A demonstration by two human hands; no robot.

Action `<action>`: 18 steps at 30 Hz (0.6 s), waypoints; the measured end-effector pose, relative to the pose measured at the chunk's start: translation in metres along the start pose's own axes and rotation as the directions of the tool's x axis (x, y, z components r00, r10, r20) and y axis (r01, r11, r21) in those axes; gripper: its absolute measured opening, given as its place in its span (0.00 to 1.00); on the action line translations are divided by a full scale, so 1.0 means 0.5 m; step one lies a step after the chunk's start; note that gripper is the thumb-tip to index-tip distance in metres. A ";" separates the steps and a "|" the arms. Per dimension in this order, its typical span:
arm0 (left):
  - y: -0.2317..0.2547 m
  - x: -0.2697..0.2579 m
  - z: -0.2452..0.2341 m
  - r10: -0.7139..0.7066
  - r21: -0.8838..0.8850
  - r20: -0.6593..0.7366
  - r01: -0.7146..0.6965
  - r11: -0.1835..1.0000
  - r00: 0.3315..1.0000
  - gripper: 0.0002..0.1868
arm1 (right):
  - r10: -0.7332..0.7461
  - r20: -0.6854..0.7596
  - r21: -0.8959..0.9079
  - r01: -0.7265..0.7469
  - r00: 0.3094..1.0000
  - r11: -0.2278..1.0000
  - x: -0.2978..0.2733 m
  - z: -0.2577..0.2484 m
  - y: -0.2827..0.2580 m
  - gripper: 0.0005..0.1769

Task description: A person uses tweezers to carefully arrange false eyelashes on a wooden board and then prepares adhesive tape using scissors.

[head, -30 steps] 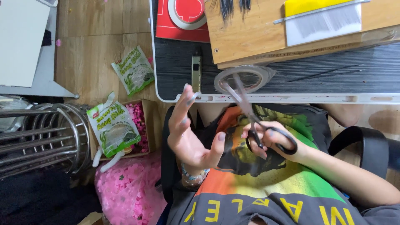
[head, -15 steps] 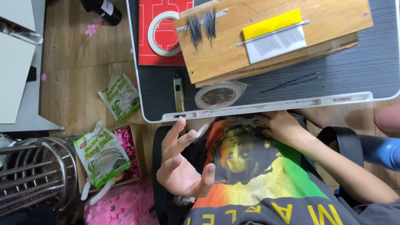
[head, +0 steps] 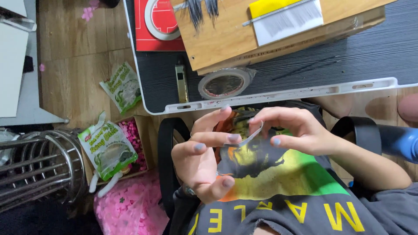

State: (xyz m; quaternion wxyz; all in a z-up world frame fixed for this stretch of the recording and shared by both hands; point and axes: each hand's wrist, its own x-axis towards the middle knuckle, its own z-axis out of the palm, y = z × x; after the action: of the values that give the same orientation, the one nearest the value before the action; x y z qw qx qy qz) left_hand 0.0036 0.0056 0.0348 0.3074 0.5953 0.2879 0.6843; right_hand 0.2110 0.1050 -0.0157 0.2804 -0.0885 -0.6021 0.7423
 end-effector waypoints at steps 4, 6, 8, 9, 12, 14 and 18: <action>0.001 -0.008 -0.007 -0.042 -0.025 -0.009 0.042 0.999 0.999 0.26 | 0.029 -0.060 0.111 -0.022 0.998 0.994 -0.012 -0.006 0.028 0.16; 0.000 -0.011 -0.008 -0.059 -0.039 -0.015 0.059 0.997 0.998 0.26 | 0.057 -0.088 0.211 -0.037 0.995 0.977 -0.015 -0.006 0.030 0.14; -0.001 -0.013 -0.007 -0.059 -0.065 -0.011 0.059 0.996 0.998 0.26 | 0.103 -0.117 0.166 -0.083 0.988 0.983 -0.005 0.010 0.027 0.19; -0.001 -0.013 -0.006 -0.057 -0.091 -0.007 0.057 0.994 0.998 0.26 | 0.146 -0.147 0.121 -0.128 0.978 0.984 0.000 0.018 0.024 0.26; 0.011 -0.007 0.003 -0.058 -0.069 -0.017 0.057 0.996 0.998 0.24 | 0.110 -0.002 0.201 -0.107 0.994 0.974 0.032 0.028 0.024 0.35; 0.010 -0.016 -0.002 -0.054 -0.046 -0.029 0.053 0.998 0.998 0.25 | 0.156 0.002 0.222 -0.152 0.988 0.963 0.023 0.020 0.038 0.24; 0.010 -0.026 -0.011 -0.051 0.021 -0.087 0.053 0.998 0.995 0.25 | 0.134 -0.041 0.233 -0.121 0.990 0.965 0.017 0.009 0.022 0.08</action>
State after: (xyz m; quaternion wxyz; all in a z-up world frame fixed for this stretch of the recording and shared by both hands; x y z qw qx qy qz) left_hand -0.0008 -0.0075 0.0296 0.3056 0.5610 0.3243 0.6976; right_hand 0.1985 0.1041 -0.0231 0.2570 -0.1148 -0.4969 0.8209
